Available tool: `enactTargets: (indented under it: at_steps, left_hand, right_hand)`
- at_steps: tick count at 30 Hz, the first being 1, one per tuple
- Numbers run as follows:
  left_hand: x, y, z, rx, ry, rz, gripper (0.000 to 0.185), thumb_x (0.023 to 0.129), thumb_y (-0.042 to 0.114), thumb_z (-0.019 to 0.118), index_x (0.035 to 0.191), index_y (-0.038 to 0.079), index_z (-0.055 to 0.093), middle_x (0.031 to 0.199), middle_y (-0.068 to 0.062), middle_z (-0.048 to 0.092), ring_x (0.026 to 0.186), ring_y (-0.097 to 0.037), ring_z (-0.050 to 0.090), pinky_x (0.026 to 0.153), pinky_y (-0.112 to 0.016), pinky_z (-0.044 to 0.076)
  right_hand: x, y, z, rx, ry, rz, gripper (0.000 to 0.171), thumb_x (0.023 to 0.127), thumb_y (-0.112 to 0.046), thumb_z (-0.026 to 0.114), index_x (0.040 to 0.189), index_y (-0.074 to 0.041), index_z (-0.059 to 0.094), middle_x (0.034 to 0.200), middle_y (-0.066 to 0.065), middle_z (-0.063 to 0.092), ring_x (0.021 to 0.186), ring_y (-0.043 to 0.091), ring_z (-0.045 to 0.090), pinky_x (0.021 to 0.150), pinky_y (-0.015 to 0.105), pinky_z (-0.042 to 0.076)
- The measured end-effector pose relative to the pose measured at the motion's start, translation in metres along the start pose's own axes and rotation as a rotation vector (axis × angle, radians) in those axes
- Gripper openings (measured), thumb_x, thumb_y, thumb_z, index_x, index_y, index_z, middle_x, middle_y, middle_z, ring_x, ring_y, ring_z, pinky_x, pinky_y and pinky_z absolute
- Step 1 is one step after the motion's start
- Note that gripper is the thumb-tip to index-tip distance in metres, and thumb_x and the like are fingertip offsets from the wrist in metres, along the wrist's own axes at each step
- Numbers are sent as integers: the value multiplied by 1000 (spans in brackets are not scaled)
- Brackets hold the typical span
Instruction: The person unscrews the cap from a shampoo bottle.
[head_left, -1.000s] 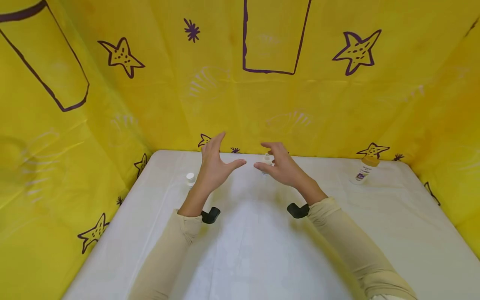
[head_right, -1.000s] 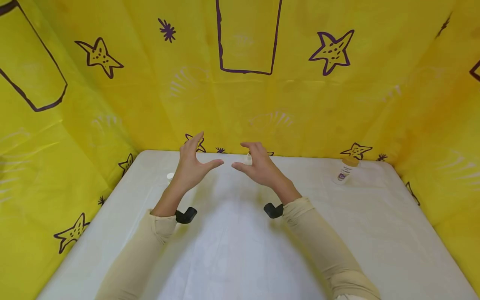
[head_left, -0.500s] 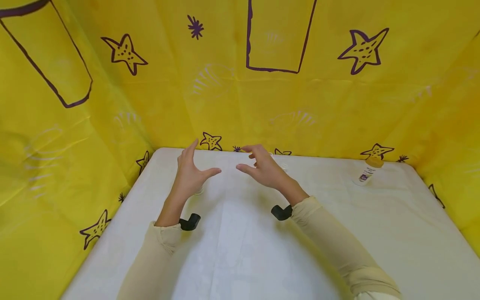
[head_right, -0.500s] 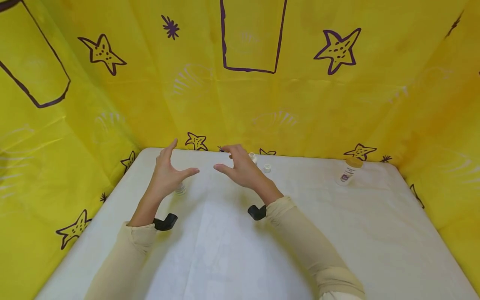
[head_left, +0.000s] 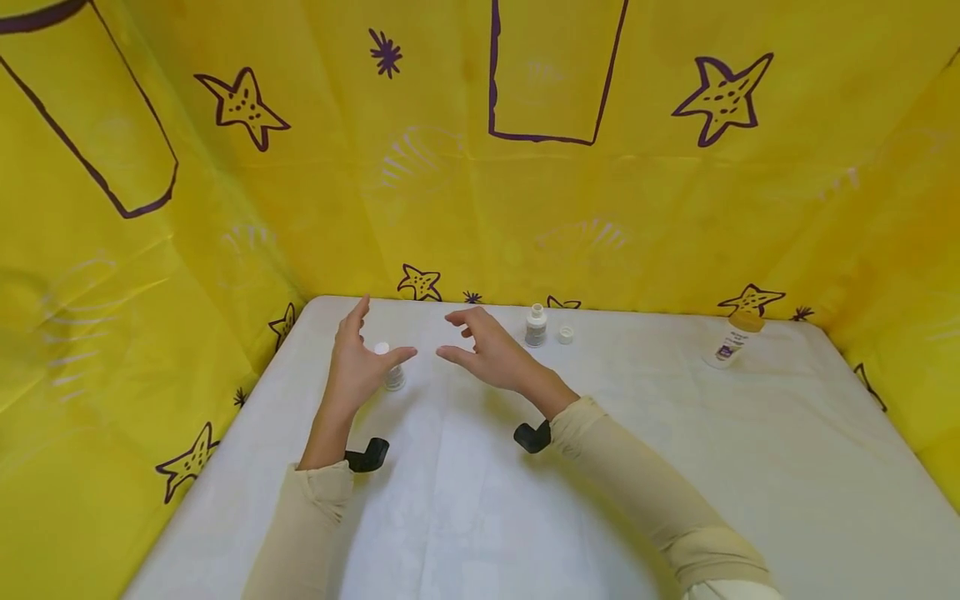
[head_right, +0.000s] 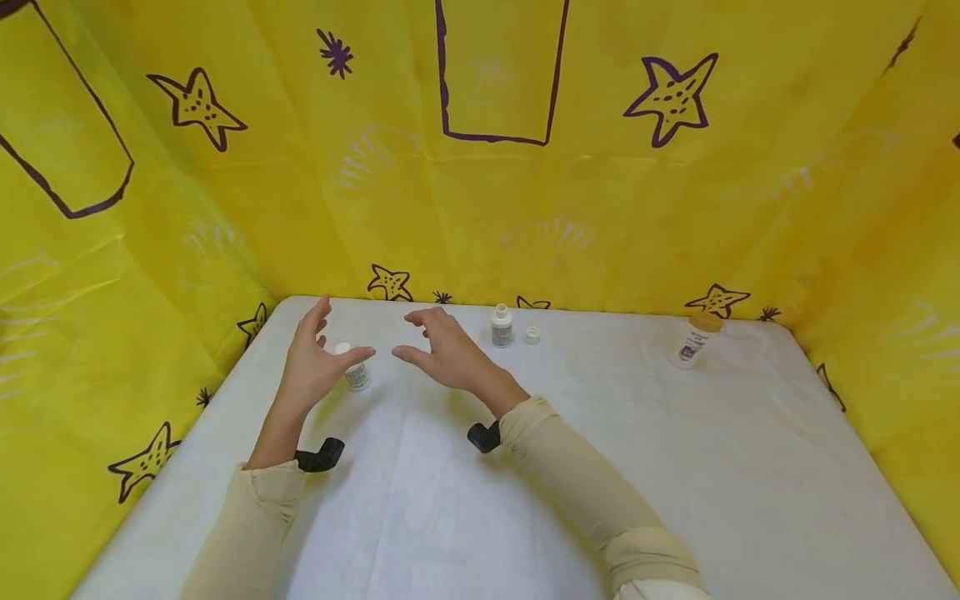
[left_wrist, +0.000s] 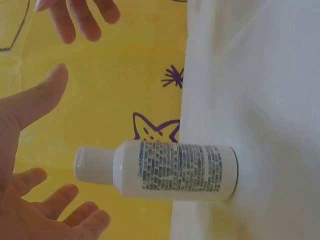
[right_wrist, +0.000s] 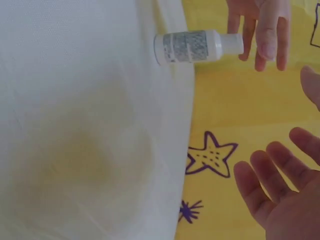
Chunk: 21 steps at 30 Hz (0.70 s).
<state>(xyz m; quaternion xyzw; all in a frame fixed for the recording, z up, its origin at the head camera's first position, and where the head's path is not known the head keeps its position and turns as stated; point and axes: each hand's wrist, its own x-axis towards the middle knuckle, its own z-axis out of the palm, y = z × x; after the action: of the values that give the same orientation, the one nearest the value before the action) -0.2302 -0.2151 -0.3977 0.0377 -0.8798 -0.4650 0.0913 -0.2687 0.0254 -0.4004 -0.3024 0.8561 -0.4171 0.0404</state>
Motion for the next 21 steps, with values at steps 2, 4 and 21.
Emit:
enactTargets:
  at_steps: [2,4,21]
  left_hand:
    - [0,-6,-1,-4,-9,-22,114,80,31,89,165,22,13,170,-11,21,154,-38,23,121,-65,27]
    - [1,-11,-3,1,-18,-44,115,80,31,89,165,22,12,170,-12,20,154,-39,22,120,-67,27]
    - [11,-42,-4,8,-173,-112,108,84,32,85,165,16,14,161,-20,38,147,-43,37,119,-57,35]
  right_hand:
    - [3,-2,5,14,-6,0,59,99,-39,66,146,-11,45,147,9,49,127,31,58,102,44,54]
    - [6,-5,10,37,-16,1,59,100,-40,66,147,-11,45,148,9,50,128,32,58,102,44,54]
    - [25,-29,51,92,-37,-27,53,101,-32,66,146,-9,49,142,10,58,124,30,61,102,40,53]
